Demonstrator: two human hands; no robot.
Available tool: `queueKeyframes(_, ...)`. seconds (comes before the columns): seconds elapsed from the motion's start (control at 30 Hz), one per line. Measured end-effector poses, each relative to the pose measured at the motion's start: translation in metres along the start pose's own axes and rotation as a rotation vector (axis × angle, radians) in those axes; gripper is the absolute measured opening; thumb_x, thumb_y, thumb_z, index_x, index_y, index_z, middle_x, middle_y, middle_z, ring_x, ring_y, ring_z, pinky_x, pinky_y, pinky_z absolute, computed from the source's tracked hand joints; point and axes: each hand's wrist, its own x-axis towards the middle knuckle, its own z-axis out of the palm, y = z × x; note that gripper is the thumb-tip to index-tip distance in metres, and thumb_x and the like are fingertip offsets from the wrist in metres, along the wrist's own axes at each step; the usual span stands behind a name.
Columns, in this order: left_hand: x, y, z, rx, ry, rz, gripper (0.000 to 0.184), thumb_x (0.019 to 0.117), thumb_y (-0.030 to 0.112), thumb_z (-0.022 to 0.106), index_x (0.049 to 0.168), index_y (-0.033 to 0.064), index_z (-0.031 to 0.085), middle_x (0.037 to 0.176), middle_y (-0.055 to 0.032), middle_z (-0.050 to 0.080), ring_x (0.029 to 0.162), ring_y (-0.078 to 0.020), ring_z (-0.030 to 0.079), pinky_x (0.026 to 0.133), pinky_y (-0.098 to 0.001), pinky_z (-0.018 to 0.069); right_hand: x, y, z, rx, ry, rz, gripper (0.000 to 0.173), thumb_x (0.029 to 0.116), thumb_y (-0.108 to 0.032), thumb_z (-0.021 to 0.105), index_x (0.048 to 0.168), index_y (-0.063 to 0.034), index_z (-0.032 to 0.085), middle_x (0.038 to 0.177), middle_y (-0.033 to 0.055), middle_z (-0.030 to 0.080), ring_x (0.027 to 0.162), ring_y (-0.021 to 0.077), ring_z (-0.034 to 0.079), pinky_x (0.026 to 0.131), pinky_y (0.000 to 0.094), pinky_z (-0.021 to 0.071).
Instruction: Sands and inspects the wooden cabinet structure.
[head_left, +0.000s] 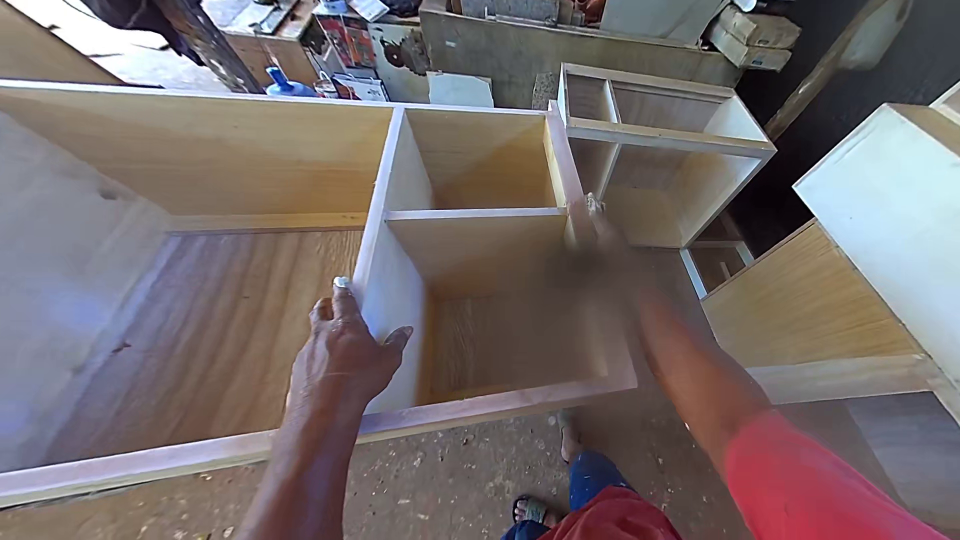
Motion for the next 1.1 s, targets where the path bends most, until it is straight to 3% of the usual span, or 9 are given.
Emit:
queueKeyframes(0.1,0.002,-0.005,0.001,-0.003,0.012,0.010,0.104,0.0845,0.037,0.084,0.162,0.0075,0.021,0.153,-0.0318,0.038,0.122,-0.0556,0.055,0.092,-0.0738,0.0470,-0.101,0.004,-0.010,-0.163,-0.034,-0.005,0.062,0.1099,-0.048,0.023,0.162,-0.0146,0.028,0.163,0.0042,0.038,0.145,0.0115,0.041,0.119,0.0393,0.0380)
queueKeyframes(0.23,0.001,-0.004,0.004,-0.049,0.019,0.024,0.104,0.0841,0.036,0.084,0.161,0.0050,0.022,0.156,-0.0314,0.035,0.126,-0.0569,0.052,0.094,-0.0764,0.0434,-0.182,0.021,-0.017,0.018,-0.046,-0.004,0.068,0.1101,-0.043,0.029,0.154,0.0088,0.027,0.155,0.0155,0.044,0.140,0.0098,0.046,0.118,0.0301,0.0395)
queueKeyframes(0.37,0.000,-0.007,0.002,-0.036,-0.004,0.022,0.102,0.0838,0.042,0.081,0.161,0.0051,0.024,0.155,-0.0299,0.038,0.128,-0.0531,0.053,0.097,-0.0723,0.0452,-0.042,0.005,-0.012,-0.090,-0.044,0.015,0.057,0.1097,-0.039,0.023,0.158,-0.0113,0.034,0.156,0.0074,0.045,0.139,0.0114,0.046,0.114,0.0359,0.0410)
queueKeyframes(0.43,-0.005,-0.001,-0.003,-0.020,-0.012,0.003,0.104,0.0835,0.041,0.082,0.161,0.0036,0.024,0.157,-0.0293,0.037,0.130,-0.0511,0.052,0.099,-0.0704,0.0454,0.047,-0.004,-0.001,-0.032,0.006,0.018,0.052,0.1119,-0.037,0.023,0.154,-0.0097,0.039,0.147,0.0097,0.053,0.128,0.0141,0.056,0.105,0.0370,0.0485)
queueKeyframes(0.53,-0.006,0.000,-0.001,-0.032,0.008,0.012,0.104,0.0823,0.040,0.083,0.160,0.0013,0.025,0.153,-0.0322,0.040,0.128,-0.0521,0.054,0.099,-0.0697,0.0457,0.172,-0.008,0.004,-0.037,-0.003,-0.033,0.056,0.1126,-0.036,0.024,0.160,-0.0070,0.029,0.164,0.0110,0.035,0.148,0.0153,0.037,0.122,0.0369,0.0315)
queueKeyframes(0.6,-0.005,-0.002,0.001,-0.048,0.019,0.009,0.104,0.0825,0.041,0.081,0.160,-0.0001,0.025,0.151,-0.0339,0.042,0.129,-0.0529,0.052,0.101,-0.0688,0.0442,0.237,-0.011,0.007,-0.086,0.028,-0.016,0.058,0.1123,-0.041,0.023,0.156,-0.0075,0.038,0.158,0.0123,0.043,0.144,0.0180,0.043,0.119,0.0402,0.0361)
queueKeyframes(0.73,-0.004,-0.002,0.002,-0.039,0.005,-0.011,0.102,0.0845,0.043,0.079,0.160,0.0016,0.024,0.149,-0.0334,0.045,0.129,-0.0524,0.053,0.102,-0.0695,0.0427,0.294,-0.005,0.005,-0.136,0.010,-0.009,0.060,0.1119,-0.045,0.019,0.157,-0.0097,0.037,0.158,0.0120,0.043,0.144,0.0190,0.043,0.118,0.0418,0.0367)
queueKeyframes(0.83,-0.005,-0.003,0.001,-0.026,0.000,-0.024,0.100,0.0855,0.045,0.078,0.161,0.0037,0.026,0.149,-0.0319,0.045,0.127,-0.0517,0.054,0.100,-0.0698,0.0445,0.229,-0.006,0.002,-0.183,-0.020,-0.096,0.059,0.1126,-0.039,0.021,0.160,-0.0057,0.030,0.165,0.0121,0.032,0.150,0.0159,0.033,0.124,0.0368,0.0281)
queueKeyframes(1.1,-0.008,-0.006,-0.005,-0.107,-0.073,0.036,0.100,0.0888,0.044,0.078,0.160,0.0024,0.021,0.145,-0.0362,0.044,0.121,-0.0575,0.054,0.094,-0.0767,0.0432,-0.154,-0.023,-0.043,-0.952,-0.349,-0.211,0.062,0.1073,-0.039,0.031,0.164,-0.0150,0.024,0.172,0.0007,0.017,0.158,0.0158,0.014,0.128,0.0474,0.0219)
